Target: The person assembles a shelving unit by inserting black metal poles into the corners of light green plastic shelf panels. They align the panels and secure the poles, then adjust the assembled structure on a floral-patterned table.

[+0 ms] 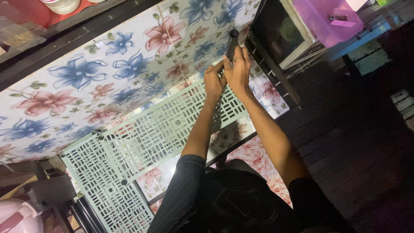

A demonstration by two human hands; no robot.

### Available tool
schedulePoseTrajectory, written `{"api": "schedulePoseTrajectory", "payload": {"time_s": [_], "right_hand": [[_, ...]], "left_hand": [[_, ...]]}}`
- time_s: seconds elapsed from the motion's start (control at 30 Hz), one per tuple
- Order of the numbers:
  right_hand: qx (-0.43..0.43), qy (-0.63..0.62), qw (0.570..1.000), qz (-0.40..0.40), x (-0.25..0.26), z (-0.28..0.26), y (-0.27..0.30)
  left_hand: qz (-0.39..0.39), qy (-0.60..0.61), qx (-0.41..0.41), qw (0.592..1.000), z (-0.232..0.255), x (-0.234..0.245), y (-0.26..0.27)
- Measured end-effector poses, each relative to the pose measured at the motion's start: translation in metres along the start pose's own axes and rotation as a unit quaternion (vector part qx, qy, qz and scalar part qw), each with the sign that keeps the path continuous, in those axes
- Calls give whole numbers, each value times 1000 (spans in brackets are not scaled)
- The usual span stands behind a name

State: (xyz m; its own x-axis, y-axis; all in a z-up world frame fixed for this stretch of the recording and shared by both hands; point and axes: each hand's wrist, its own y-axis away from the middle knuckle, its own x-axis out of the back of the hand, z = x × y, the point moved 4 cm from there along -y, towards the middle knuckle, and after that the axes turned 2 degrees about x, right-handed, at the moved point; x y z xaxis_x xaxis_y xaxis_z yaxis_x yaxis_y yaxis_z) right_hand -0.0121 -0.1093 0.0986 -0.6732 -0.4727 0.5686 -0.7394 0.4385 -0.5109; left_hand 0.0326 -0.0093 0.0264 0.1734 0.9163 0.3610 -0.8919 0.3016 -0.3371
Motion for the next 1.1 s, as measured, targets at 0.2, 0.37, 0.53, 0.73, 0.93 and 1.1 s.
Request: {"api": "schedulePoseTrajectory", "payload": {"time_s": [0.2,0.37,0.53,0.73,0.93,1.1], "right_hand": [[-9,-92,996,9,-2,5,2],[-52,-99,993,23,-3,9,3],[-92,-201,975,22,-4,17,4],[-61,-160,985,38,-3,16,5],[13,2,997,71,3,6,5],[-24,-104,994,32,2,6,2]], "left_hand": [[-3,-3,1,1000,-4,-3,0],[4,-21,-9,1000,-5,-5,-1],[-11,-29,18,999,-6,-6,-1],[4,-24,1,1000,-6,-5,0],[-5,-30,17,999,-8,-6,0],[3,-44,23,999,-8,-8,1]]}}
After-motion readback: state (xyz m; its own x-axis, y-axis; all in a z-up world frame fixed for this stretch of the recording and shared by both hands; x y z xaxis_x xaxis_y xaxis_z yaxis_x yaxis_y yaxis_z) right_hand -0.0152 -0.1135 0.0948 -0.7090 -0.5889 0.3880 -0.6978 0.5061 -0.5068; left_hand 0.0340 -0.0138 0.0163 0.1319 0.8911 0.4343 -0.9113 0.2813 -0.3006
